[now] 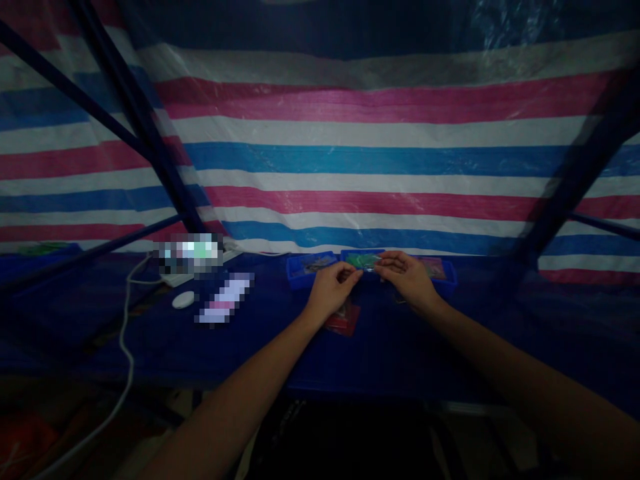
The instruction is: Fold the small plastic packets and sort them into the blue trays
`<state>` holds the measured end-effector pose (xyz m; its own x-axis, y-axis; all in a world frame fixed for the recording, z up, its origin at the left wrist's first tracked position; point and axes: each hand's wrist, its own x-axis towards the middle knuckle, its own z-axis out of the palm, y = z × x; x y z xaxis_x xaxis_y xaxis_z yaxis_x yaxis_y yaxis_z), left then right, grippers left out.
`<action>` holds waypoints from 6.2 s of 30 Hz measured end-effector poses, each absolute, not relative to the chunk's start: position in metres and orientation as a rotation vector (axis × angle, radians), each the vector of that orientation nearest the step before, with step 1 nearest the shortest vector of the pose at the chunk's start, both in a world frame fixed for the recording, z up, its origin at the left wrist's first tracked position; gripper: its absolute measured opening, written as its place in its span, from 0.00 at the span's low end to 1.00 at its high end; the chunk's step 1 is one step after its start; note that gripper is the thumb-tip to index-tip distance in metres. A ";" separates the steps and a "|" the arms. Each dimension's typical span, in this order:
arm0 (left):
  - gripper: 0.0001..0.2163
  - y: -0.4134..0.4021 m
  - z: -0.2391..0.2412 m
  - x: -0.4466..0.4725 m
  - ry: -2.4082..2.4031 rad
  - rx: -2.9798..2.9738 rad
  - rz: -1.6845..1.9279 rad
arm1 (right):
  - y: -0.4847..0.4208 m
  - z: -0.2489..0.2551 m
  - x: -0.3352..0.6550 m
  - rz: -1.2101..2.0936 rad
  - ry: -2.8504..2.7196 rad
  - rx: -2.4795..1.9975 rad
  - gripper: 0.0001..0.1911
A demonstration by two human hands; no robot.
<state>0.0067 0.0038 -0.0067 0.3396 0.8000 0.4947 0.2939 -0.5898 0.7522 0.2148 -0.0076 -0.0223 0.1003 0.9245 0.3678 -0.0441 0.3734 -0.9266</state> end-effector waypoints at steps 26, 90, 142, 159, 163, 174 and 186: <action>0.11 0.016 -0.021 0.007 0.856 2.006 0.952 | -0.014 -0.022 0.211 0.670 -1.606 -0.939 0.16; 0.16 0.051 0.007 -0.067 1.825 2.547 0.931 | -0.041 -0.005 0.226 -0.156 -2.385 -1.694 0.11; 0.16 0.004 -0.006 0.006 0.877 2.015 1.082 | -0.019 -0.014 0.217 1.142 -1.531 -0.823 0.19; 0.10 0.003 -0.008 0.010 0.817 2.102 1.096 | -0.011 -0.025 0.214 1.078 -1.482 -0.883 0.18; 0.07 0.001 -0.007 0.010 0.866 2.145 1.105 | -0.009 -0.030 0.212 1.080 -1.472 -0.879 0.17; 0.07 -0.002 -0.005 0.010 0.790 2.111 1.104 | -0.014 -0.025 0.211 1.066 -1.521 -0.885 0.16; 0.06 -0.005 0.000 0.011 0.831 2.207 1.128 | -0.016 -0.025 0.209 1.027 -1.556 -0.922 0.15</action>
<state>0.0109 -0.0048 0.0003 0.4643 0.7175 0.5192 0.2828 -0.6757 0.6808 0.2088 -0.0164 -0.0249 -0.1948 0.9246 0.3274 0.0620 0.3448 -0.9366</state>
